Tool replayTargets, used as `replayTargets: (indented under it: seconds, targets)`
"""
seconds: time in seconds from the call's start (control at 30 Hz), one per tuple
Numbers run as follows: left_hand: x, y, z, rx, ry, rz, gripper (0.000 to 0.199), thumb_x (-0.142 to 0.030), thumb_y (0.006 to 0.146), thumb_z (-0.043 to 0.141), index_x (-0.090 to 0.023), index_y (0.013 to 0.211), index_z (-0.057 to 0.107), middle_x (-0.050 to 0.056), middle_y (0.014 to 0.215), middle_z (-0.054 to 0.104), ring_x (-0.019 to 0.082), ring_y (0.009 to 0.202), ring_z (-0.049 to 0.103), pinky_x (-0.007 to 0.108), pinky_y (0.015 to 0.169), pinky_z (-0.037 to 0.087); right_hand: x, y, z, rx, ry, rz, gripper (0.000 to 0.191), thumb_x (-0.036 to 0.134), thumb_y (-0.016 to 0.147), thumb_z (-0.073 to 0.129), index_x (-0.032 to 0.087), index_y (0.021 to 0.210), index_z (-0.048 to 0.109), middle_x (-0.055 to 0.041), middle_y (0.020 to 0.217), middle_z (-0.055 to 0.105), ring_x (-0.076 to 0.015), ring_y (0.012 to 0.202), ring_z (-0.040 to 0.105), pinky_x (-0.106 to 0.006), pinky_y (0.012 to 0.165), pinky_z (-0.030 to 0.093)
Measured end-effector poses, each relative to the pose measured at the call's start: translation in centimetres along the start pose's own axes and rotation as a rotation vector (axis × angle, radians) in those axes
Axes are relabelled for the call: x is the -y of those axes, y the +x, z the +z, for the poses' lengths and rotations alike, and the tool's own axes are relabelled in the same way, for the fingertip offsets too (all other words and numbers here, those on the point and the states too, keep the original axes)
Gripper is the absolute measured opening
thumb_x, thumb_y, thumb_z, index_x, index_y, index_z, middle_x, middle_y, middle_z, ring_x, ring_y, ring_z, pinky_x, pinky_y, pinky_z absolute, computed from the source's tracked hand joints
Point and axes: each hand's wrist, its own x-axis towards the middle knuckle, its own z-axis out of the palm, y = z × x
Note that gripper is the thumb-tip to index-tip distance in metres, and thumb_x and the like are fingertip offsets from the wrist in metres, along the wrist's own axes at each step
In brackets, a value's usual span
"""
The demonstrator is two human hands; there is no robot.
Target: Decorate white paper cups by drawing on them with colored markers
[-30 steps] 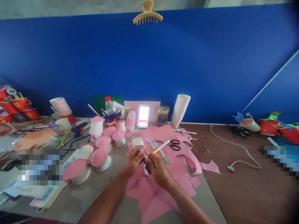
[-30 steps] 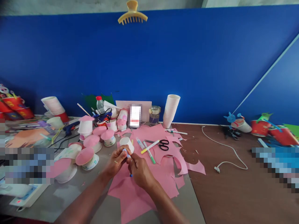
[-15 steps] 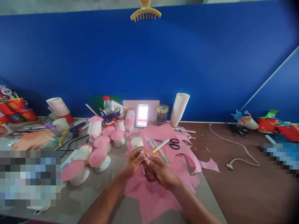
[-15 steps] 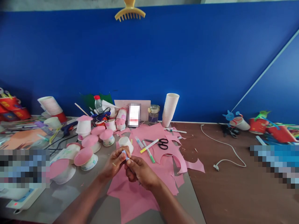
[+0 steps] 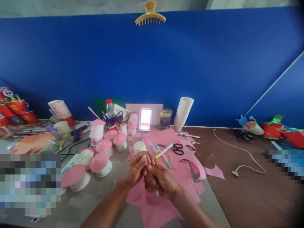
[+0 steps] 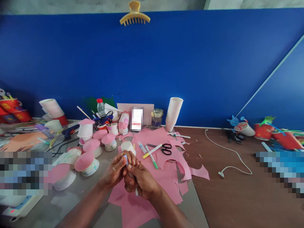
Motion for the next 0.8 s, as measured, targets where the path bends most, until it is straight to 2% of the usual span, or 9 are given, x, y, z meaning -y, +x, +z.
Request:
replayTargets:
  seconds: [0.2, 0.27, 0.37, 0.43, 0.5, 0.53, 0.57, 0.63, 0.8]
  targets:
    - [0.0, -0.4, 1.0, 0.034, -0.164, -0.054, 0.036, -0.05, 0.084, 0.069, -0.018, 0.07, 0.06, 0.002, 0.075, 0.056, 0.018, 0.08, 0.059, 0.039, 0.087, 0.048, 0.5, -0.1, -0.5, 0.277, 0.091, 0.172, 0.044, 0.056, 0.078, 0.075, 0.02, 0.081, 0.051, 0.0148, 0.043, 0.035, -0.003, 0.034, 0.015, -0.019, 0.038, 0.019]
    - [0.1, -0.3, 1.1, 0.032, -0.18, -0.066, 0.036, -0.05, 0.083, 0.07, -0.018, 0.07, 0.061, 0.002, 0.074, 0.056, 0.018, 0.08, 0.06, 0.04, 0.088, 0.049, 0.3, -0.1, -0.5, 0.215, 0.002, 0.121, 0.046, 0.061, 0.079, 0.071, 0.021, 0.08, 0.048, 0.0144, 0.043, 0.034, -0.0039, 0.034, 0.017, -0.02, 0.039, 0.02]
    - [-0.4, 0.4, 0.1, -0.034, -0.198, -0.062, 0.036, -0.05, 0.08, 0.073, -0.017, 0.07, 0.063, 0.002, 0.072, 0.058, 0.018, 0.079, 0.061, 0.041, 0.089, 0.051, -1.1, 0.0, -0.4, -0.081, -0.374, -0.088, 0.046, 0.065, 0.087, 0.057, 0.022, 0.075, 0.046, 0.0093, 0.046, 0.039, -0.0071, 0.039, 0.027, -0.023, 0.044, 0.022]
    - [-1.6, 1.0, -1.3, -0.209, -0.316, 0.048, 0.032, -0.046, 0.081, 0.074, -0.019, 0.07, 0.062, -0.002, 0.068, 0.056, 0.014, 0.074, 0.06, 0.039, 0.09, 0.052, -2.2, -0.1, -0.1, -0.297, -0.713, -0.207, 0.043, 0.06, 0.087, 0.059, 0.022, 0.07, 0.046, 0.0061, 0.052, 0.041, -0.0087, 0.047, 0.031, -0.025, 0.048, 0.021]
    - [-3.1, 1.6, -2.8, -0.394, -0.48, 0.219, 0.029, -0.043, 0.085, 0.07, -0.02, 0.071, 0.059, -0.006, 0.062, 0.052, 0.011, 0.067, 0.058, 0.04, 0.094, 0.052, -2.7, -0.3, 0.3, -0.317, -0.932, -0.21, 0.045, 0.058, 0.083, 0.064, 0.023, 0.066, 0.043, 0.0051, 0.055, 0.04, -0.0089, 0.05, 0.029, -0.027, 0.05, 0.019]
    - [-3.8, 1.8, -3.3, -0.454, -0.529, 0.275, 0.028, -0.041, 0.089, 0.067, -0.02, 0.072, 0.058, -0.007, 0.06, 0.05, 0.011, 0.067, 0.059, 0.041, 0.097, 0.051, -2.5, -0.4, 0.5, -0.237, -0.95, -0.172, 0.044, 0.057, 0.086, 0.061, 0.023, 0.066, 0.043, 0.0049, 0.055, 0.041, -0.009, 0.05, 0.029, -0.026, 0.05, 0.02]
    - [-4.2, 1.9, -3.7, -0.483, -0.548, 0.272, 0.026, -0.039, 0.091, 0.065, -0.02, 0.073, 0.057, -0.007, 0.061, 0.051, 0.011, 0.068, 0.06, 0.042, 0.098, 0.051, -2.1, -0.5, 0.7, -0.19, -0.895, -0.162, 0.044, 0.058, 0.089, 0.056, 0.023, 0.067, 0.042, 0.0052, 0.055, 0.04, -0.0088, 0.05, 0.03, -0.025, 0.05, 0.022]
    - [-4.5, 1.9, -4.0, -0.504, -0.533, 0.249, 0.024, -0.038, 0.089, 0.067, -0.02, 0.074, 0.058, -0.006, 0.062, 0.052, 0.011, 0.066, 0.058, 0.038, 0.09, 0.054, -0.8, -0.7, 0.8, -0.216, -0.733, -0.266, 0.045, 0.061, 0.091, 0.051, 0.022, 0.07, 0.044, 0.0053, 0.057, 0.041, -0.0089, 0.051, 0.032, -0.024, 0.051, 0.026]
    - [-2.4, 2.2, -4.1, -0.563, -0.35, 0.192, 0.019, -0.035, 0.081, 0.072, -0.018, 0.082, 0.062, -0.003, 0.068, 0.053, 0.012, 0.07, 0.057, 0.028, 0.074, 0.052, 1.8, -0.9, -1.4, -0.426, -0.392, -0.497, 0.028, 0.046, 0.085, 0.064, 0.02, 0.094, 0.06, 0.0007, 0.073, 0.056, -0.0117, 0.062, 0.046, -0.025, 0.056, 0.037]
